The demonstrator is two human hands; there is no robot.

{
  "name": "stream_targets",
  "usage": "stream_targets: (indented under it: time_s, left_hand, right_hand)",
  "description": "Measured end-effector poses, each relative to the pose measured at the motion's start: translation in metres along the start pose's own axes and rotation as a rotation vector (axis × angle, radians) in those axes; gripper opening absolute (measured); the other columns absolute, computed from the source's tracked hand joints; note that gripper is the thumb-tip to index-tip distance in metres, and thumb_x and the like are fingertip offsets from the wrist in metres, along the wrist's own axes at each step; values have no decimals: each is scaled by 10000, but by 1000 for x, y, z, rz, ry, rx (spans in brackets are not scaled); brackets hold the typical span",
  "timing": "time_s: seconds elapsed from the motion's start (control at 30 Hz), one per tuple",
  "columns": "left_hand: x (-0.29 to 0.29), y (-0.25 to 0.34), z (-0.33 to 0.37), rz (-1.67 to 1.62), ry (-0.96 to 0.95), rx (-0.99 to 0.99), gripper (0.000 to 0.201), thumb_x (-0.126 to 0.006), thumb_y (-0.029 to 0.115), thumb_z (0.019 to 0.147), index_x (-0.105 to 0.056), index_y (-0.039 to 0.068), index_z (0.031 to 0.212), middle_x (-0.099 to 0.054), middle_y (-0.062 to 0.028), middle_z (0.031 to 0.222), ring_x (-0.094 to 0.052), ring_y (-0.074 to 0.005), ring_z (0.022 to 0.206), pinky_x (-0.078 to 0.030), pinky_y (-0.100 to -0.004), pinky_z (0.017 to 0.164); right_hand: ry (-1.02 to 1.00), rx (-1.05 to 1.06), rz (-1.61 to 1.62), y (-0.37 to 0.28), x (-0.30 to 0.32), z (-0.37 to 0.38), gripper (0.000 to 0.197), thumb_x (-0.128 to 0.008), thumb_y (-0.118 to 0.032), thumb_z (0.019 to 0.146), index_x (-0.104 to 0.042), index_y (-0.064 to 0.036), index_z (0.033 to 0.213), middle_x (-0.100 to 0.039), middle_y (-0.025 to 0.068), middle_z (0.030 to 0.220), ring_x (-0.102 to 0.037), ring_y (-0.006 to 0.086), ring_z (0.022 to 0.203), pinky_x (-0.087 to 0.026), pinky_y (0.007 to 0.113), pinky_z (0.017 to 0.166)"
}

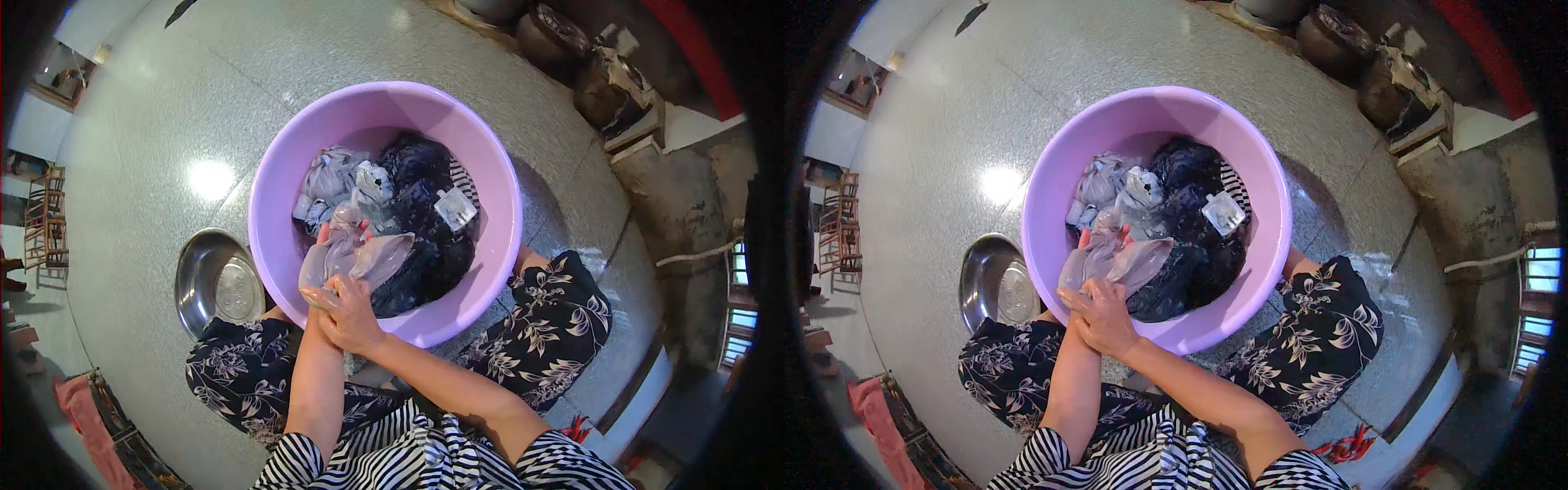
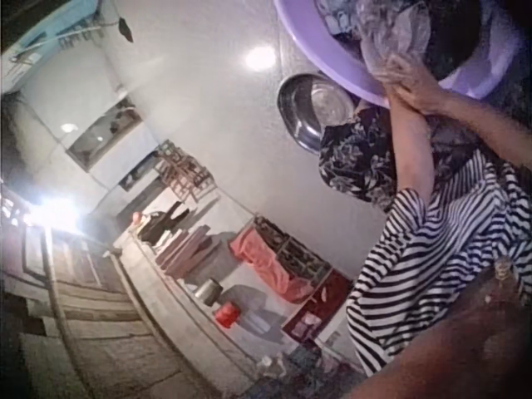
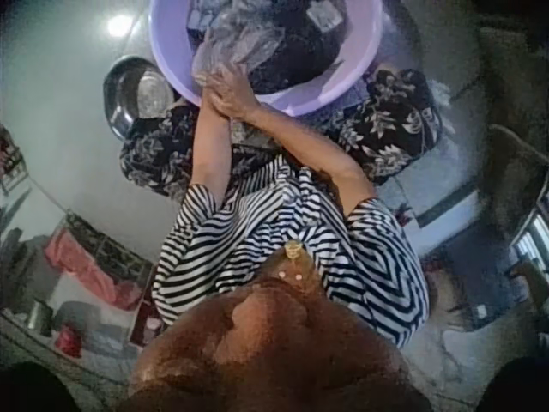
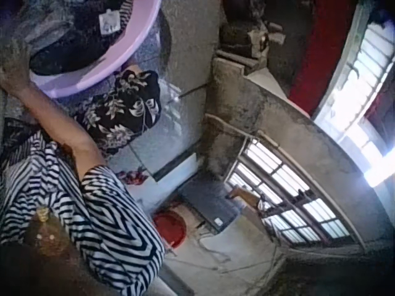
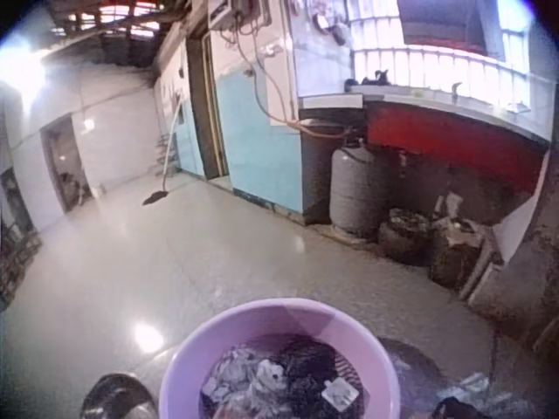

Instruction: Washing clothes by hand in a plastic basin.

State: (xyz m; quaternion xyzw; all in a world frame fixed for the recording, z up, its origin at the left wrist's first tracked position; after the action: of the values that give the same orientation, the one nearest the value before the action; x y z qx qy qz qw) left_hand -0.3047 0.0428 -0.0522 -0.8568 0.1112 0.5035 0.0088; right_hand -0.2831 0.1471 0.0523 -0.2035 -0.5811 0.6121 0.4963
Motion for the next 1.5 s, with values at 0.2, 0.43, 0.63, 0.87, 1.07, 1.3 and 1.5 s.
stream_targets:
  time_s: [0.2,0.43,0.63,0.87,1.07,1.3,1.5]
  left_hand:
    - [-52,-26,11,-170,-129,113,334,-445,375,849,-524,96,1014,-533,-90,1062,-511,-214,976,-429,-380,828]
    - [13,-9,25,343,-389,-357,286,-442,307,857,-529,86,1017,-556,-70,1023,-534,-192,935,-448,-335,787]
    - [-28,-1,25,733,443,-435,279,-556,230,805,-528,58,1023,-553,-33,928,-521,-135,819,-435,-291,728]
    - [-1,38,46,1511,727,-735,709,-663,137,686,-287,81,1285,-496,-125,983,-475,-206,910,-396,-314,800]
    - [21,-21,80,2657,587,-172,750,-603,262,726,-193,212,1352,-119,-120,1404,-220,-302,1257,-224,-552,957]
    - [74,-34,96,2700,493,177,637,-461,378,803,-168,250,1354,-97,-78,1419,-102,-300,1298,-100,-623,961]
    - [80,-17,129,2817,523,479,652,-455,382,798,-166,208,1356,-104,-93,1416,-90,-290,1303,-103,-615,962]
  right_hand:
    - [179,1,-147,22,10,30,222,-624,-243,624,-546,-91,766,-433,66,778,-443,235,793,-305,378,668]
    - [270,-44,-57,88,14,66,270,-585,-306,706,-522,-50,646,-558,139,676,-548,345,626,-428,413,556]
    - [246,-390,-353,185,37,58,154,-503,-224,795,-509,-79,746,-551,156,662,-553,356,674,-430,439,585]
    - [-18,-583,-363,213,43,40,513,-492,-48,765,-357,-168,1245,-336,243,1195,-491,405,925,-430,429,744]
    - [-212,-549,-720,230,15,4,464,-475,-79,781,-384,-169,1227,-389,190,1153,-479,341,965,-404,428,787]
    - [-375,-580,-801,253,1,1,424,-464,-136,799,-394,-167,1215,-447,154,1114,-503,294,967,-414,413,782]
    - [-363,-638,-836,268,-11,11,369,-444,-140,808,-441,-167,1176,-454,149,1156,-538,294,963,-443,417,756]
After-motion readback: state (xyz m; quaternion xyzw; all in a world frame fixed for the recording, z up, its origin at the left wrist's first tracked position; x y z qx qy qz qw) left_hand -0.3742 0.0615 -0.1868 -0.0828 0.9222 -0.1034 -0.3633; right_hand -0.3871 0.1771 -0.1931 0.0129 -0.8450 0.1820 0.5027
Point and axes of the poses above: each hand's wrist, its own z-axis towards the middle knuckle, its own x-axis out of the back of the hand, y = z × x, the point moved 3 cm from there along z, towards the middle knuckle
